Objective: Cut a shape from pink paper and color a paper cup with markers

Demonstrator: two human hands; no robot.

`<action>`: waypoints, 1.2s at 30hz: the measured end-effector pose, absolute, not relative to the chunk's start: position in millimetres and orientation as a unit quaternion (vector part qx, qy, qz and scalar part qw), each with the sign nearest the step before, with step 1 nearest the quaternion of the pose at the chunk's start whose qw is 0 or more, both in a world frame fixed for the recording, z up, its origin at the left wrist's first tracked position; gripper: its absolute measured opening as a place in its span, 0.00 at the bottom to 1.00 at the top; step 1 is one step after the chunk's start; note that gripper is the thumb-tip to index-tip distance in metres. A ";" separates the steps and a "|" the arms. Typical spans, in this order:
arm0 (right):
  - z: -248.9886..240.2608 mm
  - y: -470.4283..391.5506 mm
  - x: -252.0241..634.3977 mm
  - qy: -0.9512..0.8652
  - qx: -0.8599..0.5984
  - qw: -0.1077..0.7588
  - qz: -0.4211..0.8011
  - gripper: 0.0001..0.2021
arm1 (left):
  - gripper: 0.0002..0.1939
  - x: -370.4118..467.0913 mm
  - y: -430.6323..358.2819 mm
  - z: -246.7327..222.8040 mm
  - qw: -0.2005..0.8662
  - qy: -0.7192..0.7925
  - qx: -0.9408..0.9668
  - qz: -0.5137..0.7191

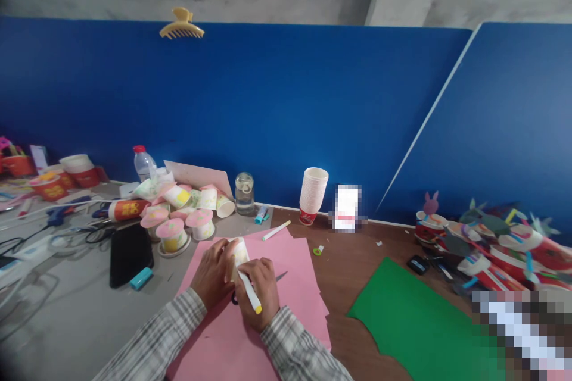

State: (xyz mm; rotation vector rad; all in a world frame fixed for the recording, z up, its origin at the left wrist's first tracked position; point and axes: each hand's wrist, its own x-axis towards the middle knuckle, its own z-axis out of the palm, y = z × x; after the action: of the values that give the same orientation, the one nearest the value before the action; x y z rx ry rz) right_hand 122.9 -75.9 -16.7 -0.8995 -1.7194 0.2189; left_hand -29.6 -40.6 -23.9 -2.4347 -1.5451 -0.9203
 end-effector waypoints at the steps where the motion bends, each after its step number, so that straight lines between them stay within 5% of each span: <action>1: -17.1 -75.8 123.0 -0.729 -0.381 0.561 0.092 0.05 | 0.39 -29.9 -40.2 -24.2 0.059 -0.509 -0.803 -0.305; 36: -9.7 -82.4 122.6 -0.740 -0.351 0.563 0.112 0.06 | 0.41 -36.0 -35.8 -18.8 0.130 -0.525 -0.764 -0.352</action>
State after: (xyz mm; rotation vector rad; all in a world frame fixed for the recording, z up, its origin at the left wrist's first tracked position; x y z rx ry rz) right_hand 122.6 -82.4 -9.7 -0.8253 -1.7420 0.2632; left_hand -36.0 -35.8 -18.8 -2.2202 -1.5242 -1.0221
